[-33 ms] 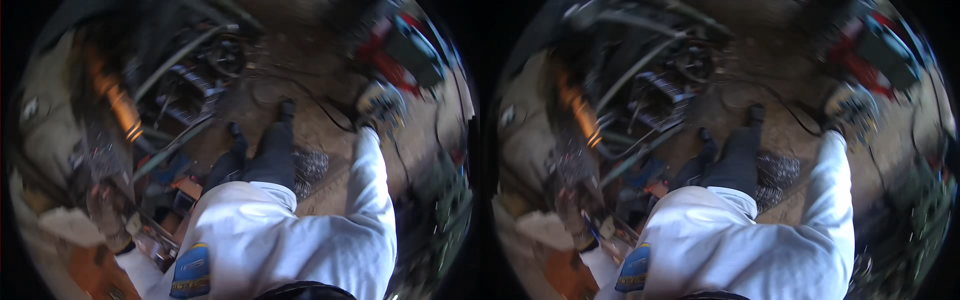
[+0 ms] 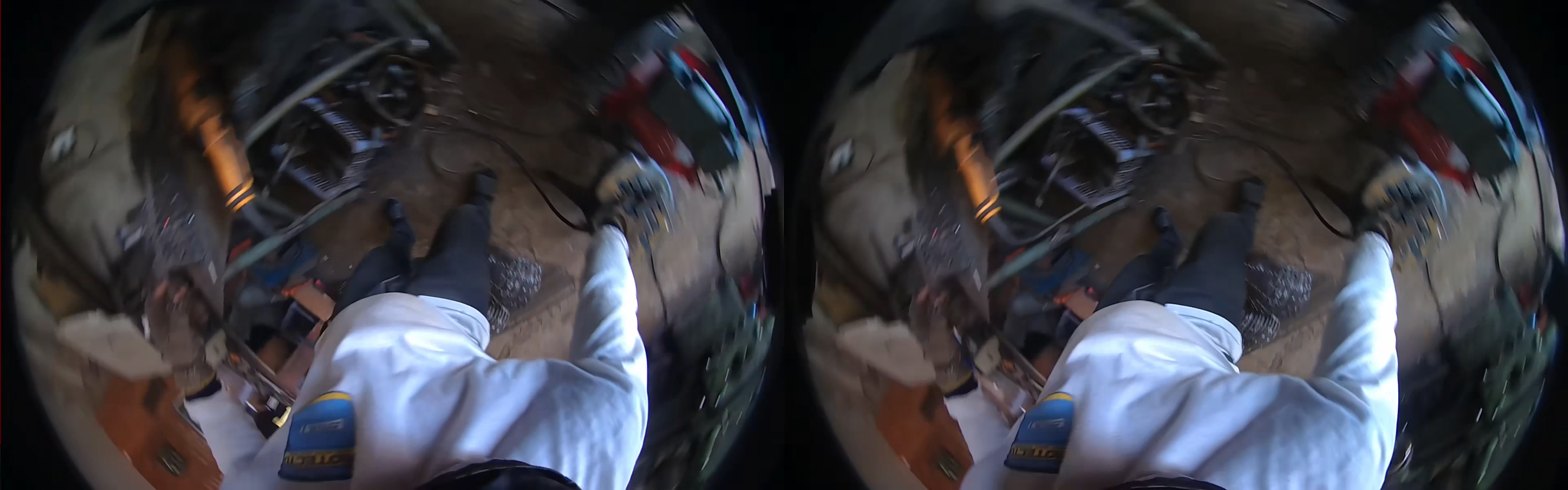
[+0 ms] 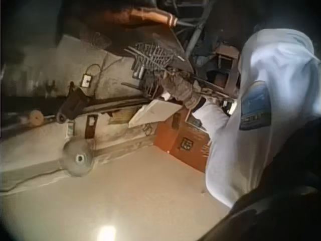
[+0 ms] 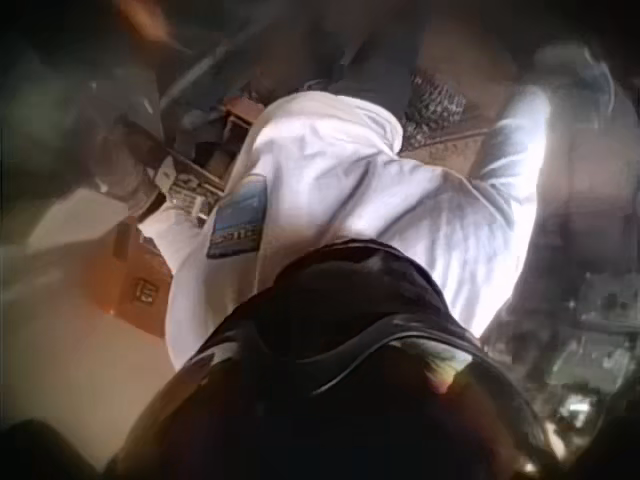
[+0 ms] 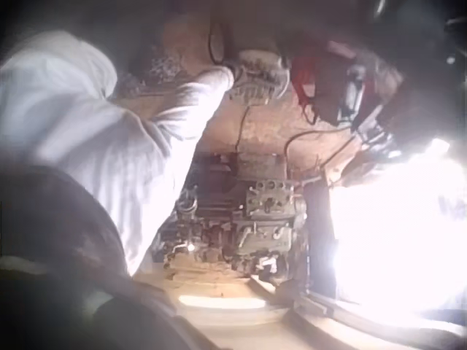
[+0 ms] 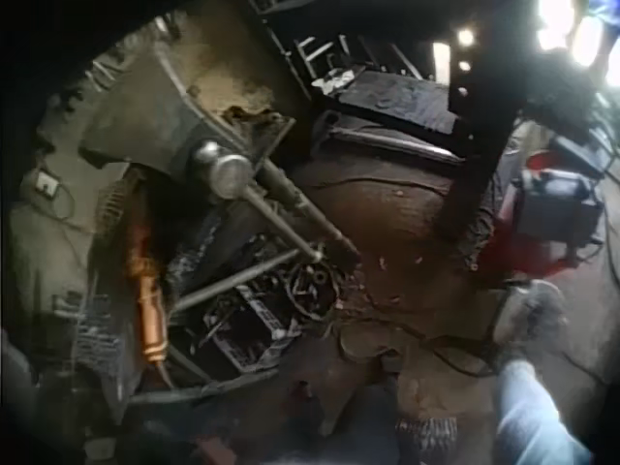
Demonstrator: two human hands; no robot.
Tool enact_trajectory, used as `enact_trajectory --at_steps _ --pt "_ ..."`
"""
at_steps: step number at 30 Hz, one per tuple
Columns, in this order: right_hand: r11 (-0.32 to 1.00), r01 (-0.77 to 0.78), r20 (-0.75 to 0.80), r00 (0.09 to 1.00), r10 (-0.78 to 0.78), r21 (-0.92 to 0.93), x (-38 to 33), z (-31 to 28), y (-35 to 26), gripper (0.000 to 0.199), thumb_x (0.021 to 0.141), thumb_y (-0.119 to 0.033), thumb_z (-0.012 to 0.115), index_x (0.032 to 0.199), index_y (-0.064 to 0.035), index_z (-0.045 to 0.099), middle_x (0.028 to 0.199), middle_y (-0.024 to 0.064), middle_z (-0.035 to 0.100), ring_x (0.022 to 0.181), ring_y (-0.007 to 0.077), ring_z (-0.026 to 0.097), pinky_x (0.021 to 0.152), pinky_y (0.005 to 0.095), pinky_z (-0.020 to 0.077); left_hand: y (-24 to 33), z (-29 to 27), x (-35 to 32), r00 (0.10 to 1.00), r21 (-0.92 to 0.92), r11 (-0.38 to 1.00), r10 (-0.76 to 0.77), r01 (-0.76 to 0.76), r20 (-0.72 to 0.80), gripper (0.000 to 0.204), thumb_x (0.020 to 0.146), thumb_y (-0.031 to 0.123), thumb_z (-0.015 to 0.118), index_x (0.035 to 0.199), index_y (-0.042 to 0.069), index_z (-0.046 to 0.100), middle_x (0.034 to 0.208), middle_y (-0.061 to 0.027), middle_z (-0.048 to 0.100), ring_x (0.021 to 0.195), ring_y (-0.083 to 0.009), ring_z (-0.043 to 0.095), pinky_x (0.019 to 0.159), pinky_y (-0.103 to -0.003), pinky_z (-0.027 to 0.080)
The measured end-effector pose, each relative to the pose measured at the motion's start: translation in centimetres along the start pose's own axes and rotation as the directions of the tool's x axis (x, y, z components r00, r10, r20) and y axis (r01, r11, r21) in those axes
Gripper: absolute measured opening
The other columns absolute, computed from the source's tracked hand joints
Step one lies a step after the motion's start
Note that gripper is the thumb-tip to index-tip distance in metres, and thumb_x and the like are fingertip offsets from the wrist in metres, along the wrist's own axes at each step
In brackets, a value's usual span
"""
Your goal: The person welds points on a curved metal grid structure using a welding torch, taps the metal with a hammer, and uses an angle grinder to smooth a separate metal rod.
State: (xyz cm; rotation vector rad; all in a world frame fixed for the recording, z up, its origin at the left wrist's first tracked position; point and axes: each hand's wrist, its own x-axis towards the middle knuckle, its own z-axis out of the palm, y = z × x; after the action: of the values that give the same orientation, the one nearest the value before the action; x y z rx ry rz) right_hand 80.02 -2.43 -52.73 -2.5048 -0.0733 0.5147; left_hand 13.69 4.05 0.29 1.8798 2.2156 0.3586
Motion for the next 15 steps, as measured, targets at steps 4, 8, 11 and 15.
enact_trajectory --at_steps 4,8,11,15 --pt "0.990 0.026 -0.023 0.999 -0.029 -0.139 0.1 -1.2 -2.1 0.070 0.092 -0.037 0.068 0.145 -0.0008 0.038 0.141 0.0209 0.044 0.128 0.0315 0.046 0.100 0.0375 0.0432 -1.9 -0.7 -2.9 0.937 -0.513 0.810 -0.347 0.284 -0.030 0.035 0.095 0.009 0.062 0.130 0.010 0.058 0.111 -0.0063 0.062 0.079 -0.0133 0.062 0.064 -0.027 0.051" --pt "0.959 0.071 -0.137 0.984 -0.112 -0.274 -3.5 -3.0 -6.7 0.072 0.093 -0.037 0.067 0.147 -0.0003 0.037 0.146 0.0218 0.042 0.133 0.0327 0.043 0.104 0.0378 0.0417 -3.5 0.4 -5.2 0.898 -0.637 0.741 -0.406 0.215 -0.170 0.033 0.095 0.015 0.065 0.127 0.013 0.059 0.098 -0.0037 0.063 0.066 -0.0107 0.056 0.054 -0.025 0.045" --pt "0.948 0.295 -0.115 0.944 -0.309 -0.120 -11.8 -4.1 -12.3 0.074 0.093 -0.037 0.067 0.148 0.0001 0.036 0.150 0.0225 0.040 0.136 0.0335 0.042 0.107 0.0381 0.0406 -5.8 0.3 -6.3 0.840 -0.729 0.669 -0.472 0.145 -0.266 0.032 0.095 0.018 0.067 0.126 0.012 0.059 0.092 -0.0024 0.063 0.061 -0.0109 0.055 0.051 -0.026 0.044" --pt "0.527 0.516 0.085 0.655 -0.751 0.675 -31.5 -6.4 -21.9 0.069 0.090 -0.029 0.072 0.143 0.0017 0.041 0.133 0.0195 0.056 0.116 0.0302 0.057 0.095 0.0407 0.0504 -12.0 0.2 -7.3 0.762 -0.728 0.680 -0.519 0.092 -0.388 0.029 0.095 0.016 0.063 0.124 0.010 0.058 0.090 -0.0037 0.062 0.059 -0.0123 0.054 0.050 -0.026 0.045"
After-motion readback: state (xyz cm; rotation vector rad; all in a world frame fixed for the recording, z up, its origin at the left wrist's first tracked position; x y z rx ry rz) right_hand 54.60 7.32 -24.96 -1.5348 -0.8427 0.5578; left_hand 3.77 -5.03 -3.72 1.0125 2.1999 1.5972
